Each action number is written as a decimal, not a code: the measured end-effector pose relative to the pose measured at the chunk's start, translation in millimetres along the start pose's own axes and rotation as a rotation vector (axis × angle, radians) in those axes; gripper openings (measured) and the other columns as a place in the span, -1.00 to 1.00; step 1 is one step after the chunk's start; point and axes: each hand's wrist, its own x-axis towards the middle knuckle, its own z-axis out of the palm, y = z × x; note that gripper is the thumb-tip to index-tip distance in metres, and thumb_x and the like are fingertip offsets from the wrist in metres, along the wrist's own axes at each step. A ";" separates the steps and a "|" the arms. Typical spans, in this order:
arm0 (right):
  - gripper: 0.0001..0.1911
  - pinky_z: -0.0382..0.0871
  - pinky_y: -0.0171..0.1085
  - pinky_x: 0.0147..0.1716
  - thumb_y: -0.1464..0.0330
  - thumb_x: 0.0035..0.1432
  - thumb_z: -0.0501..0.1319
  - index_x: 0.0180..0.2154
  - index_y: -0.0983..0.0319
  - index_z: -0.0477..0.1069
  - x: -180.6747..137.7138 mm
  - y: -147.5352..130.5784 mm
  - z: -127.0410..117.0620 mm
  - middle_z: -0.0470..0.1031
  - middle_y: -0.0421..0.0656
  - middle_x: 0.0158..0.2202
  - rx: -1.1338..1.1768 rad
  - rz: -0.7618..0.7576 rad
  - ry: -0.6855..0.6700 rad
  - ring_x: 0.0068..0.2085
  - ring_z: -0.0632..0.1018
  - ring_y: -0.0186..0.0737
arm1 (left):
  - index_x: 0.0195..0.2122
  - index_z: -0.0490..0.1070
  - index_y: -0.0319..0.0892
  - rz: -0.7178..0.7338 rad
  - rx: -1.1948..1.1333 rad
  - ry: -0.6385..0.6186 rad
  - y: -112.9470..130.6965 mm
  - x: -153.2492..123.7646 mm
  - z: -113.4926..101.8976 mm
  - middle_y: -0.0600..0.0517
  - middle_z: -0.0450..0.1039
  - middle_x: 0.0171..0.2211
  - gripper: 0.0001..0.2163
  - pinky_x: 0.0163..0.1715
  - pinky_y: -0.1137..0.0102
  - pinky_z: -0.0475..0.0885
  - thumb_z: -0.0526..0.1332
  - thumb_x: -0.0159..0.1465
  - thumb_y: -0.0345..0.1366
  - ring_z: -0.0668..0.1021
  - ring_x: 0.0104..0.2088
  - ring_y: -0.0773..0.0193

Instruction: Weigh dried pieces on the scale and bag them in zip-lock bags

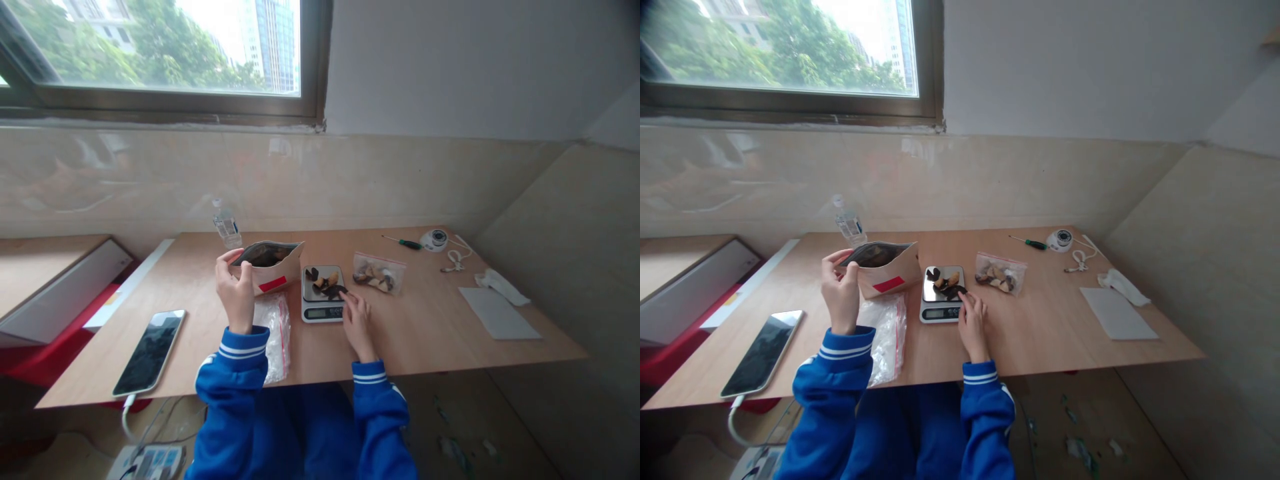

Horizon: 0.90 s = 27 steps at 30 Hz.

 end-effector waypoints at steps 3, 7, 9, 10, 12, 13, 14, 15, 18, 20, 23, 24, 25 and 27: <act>-0.58 0.26 0.01 0.02 0.47 0.18 -0.03 0.01 0.16 0.41 1.2 -2.6 -5.9 0.38 -0.02 -0.06 0.090 -0.002 0.039 0.00 0.38 -0.09 | -0.19 0.46 -0.17 -0.100 0.069 -0.073 5.1 2.8 -9.2 0.00 0.51 -0.23 -0.74 -0.16 0.32 0.40 0.16 0.10 -0.26 0.51 -0.30 0.24; -0.67 0.33 -0.06 -0.01 0.40 0.24 -0.03 -0.07 0.22 0.43 5.7 -41.3 -27.1 0.42 -0.03 -0.12 0.317 0.008 0.086 -0.05 0.42 -0.14 | -0.27 0.52 -0.16 -0.139 0.103 -0.274 12.2 2.2 -27.1 0.00 0.57 -0.34 -0.76 -0.29 0.36 0.44 0.20 0.09 -0.18 0.56 -0.38 0.21; -0.69 0.37 -0.12 -0.04 0.42 0.25 -0.03 -0.08 0.21 0.42 8.8 -76.8 -36.1 0.43 -0.06 -0.13 0.431 -0.036 0.055 -0.07 0.45 -0.17 | -0.30 0.53 -0.16 -0.131 0.104 -0.337 13.6 -1.6 -34.4 -0.01 0.58 -0.36 -0.74 -0.33 0.37 0.45 0.22 0.09 -0.11 0.59 -0.35 0.17; -0.68 0.39 -0.15 -0.05 0.44 0.26 -0.05 -0.08 0.20 0.42 10.6 -95.4 -38.9 0.43 -0.07 -0.13 0.469 -0.089 0.023 -0.08 0.46 -0.20 | -0.32 0.54 -0.15 -0.129 0.106 -0.352 13.6 -4.1 -37.1 -0.01 0.59 -0.37 -0.73 -0.35 0.38 0.46 0.23 0.08 -0.09 0.60 -0.34 0.15; -0.61 0.35 -0.17 0.03 0.51 0.25 -0.08 -0.02 0.19 0.40 15.5 -128.5 -41.2 0.43 -0.07 -0.08 0.449 -0.215 -0.066 -0.01 0.44 -0.21 | -0.37 0.55 -0.14 -0.123 0.118 -0.351 12.6 -9.1 -40.6 0.01 0.59 -0.41 -0.74 -0.38 0.40 0.46 0.25 0.07 -0.06 0.61 -0.35 0.15; -0.57 0.33 -0.18 0.06 0.54 0.24 -0.10 0.01 0.18 0.39 18.5 -141.3 -41.4 0.41 -0.07 -0.04 0.410 -0.256 -0.112 0.01 0.43 -0.22 | -0.39 0.55 -0.13 -0.115 0.124 -0.342 11.7 -11.6 -41.6 0.02 0.59 -0.43 -0.75 -0.39 0.41 0.46 0.26 0.07 -0.06 0.62 -0.37 0.16; -0.55 0.32 -0.18 0.07 0.56 0.23 -0.10 0.02 0.18 0.39 21.8 -151.1 -41.6 0.41 -0.07 -0.04 0.360 -0.289 -0.144 0.02 0.43 -0.22 | -0.41 0.55 -0.13 -0.106 0.129 -0.329 10.8 -14.1 -42.2 0.03 0.58 -0.45 -0.75 -0.42 0.42 0.46 0.26 0.07 -0.06 0.62 -0.39 0.16; -0.54 0.32 -0.18 0.06 0.57 0.22 -0.10 0.02 0.19 0.39 25.3 -158.2 -42.0 0.42 -0.06 -0.05 0.304 -0.313 -0.165 0.01 0.44 -0.21 | -0.43 0.54 -0.13 -0.094 0.137 -0.313 9.9 -16.6 -42.6 0.05 0.58 -0.48 -0.76 -0.44 0.43 0.46 0.26 0.07 -0.06 0.62 -0.41 0.17; -0.56 0.36 -0.14 0.01 0.58 0.21 -0.07 -0.04 0.20 0.45 34.2 -169.3 -45.5 0.46 -0.06 -0.16 0.164 -0.380 -0.187 -0.08 0.45 -0.16 | -0.47 0.53 -0.12 -0.056 0.169 -0.271 8.0 -24.9 -42.2 0.08 0.54 -0.57 -0.77 -0.49 0.45 0.44 0.27 0.08 -0.06 0.60 -0.48 0.20; -0.59 0.39 -0.15 -0.03 0.61 0.18 -0.04 -0.11 0.21 0.48 37.5 -173.4 -45.4 0.48 -0.07 -0.21 0.101 -0.434 -0.247 -0.10 0.45 -0.15 | -0.48 0.53 -0.11 -0.042 0.171 -0.255 7.3 -30.6 -41.4 0.09 0.53 -0.59 -0.78 -0.50 0.46 0.44 0.26 0.08 -0.07 0.60 -0.49 0.21; -0.62 0.44 -0.20 -0.16 0.67 0.11 -0.02 -0.25 0.28 0.50 40.0 -175.5 -31.6 0.51 -0.03 -0.28 -0.075 -0.429 -0.407 -0.17 0.50 -0.13 | -0.47 0.53 -0.10 -0.037 0.155 -0.230 7.0 -37.9 -40.0 0.10 0.53 -0.59 -0.79 -0.49 0.46 0.44 0.26 0.09 -0.08 0.60 -0.49 0.21; -0.63 0.45 -0.21 -0.21 0.68 0.09 -0.02 -0.28 0.30 0.50 40.9 -174.3 -22.9 0.52 0.00 -0.31 -0.138 -0.400 -0.445 -0.22 0.52 -0.12 | -0.47 0.53 -0.10 -0.039 0.152 -0.225 7.1 -39.7 -39.6 0.10 0.53 -0.58 -0.79 -0.49 0.46 0.44 0.26 0.09 -0.08 0.60 -0.49 0.21; -0.65 0.45 -0.21 -0.26 0.68 0.07 -0.01 -0.30 0.31 0.50 42.0 -172.0 -12.6 0.53 0.01 -0.34 -0.169 -0.360 -0.466 -0.27 0.54 -0.12 | -0.47 0.54 -0.10 -0.041 0.148 -0.224 7.4 -41.2 -39.3 0.10 0.53 -0.58 -0.79 -0.49 0.46 0.44 0.26 0.09 -0.08 0.59 -0.49 0.22; -0.70 0.45 -0.23 -0.32 0.66 0.05 0.03 -0.39 0.30 0.49 45.1 -164.6 10.7 0.54 0.00 -0.42 -0.145 -0.283 -0.478 -0.38 0.55 -0.15 | -0.47 0.54 -0.11 -0.053 0.138 -0.217 8.2 -43.3 -38.7 0.10 0.54 -0.56 -0.79 -0.49 0.47 0.44 0.26 0.10 -0.09 0.59 -0.49 0.22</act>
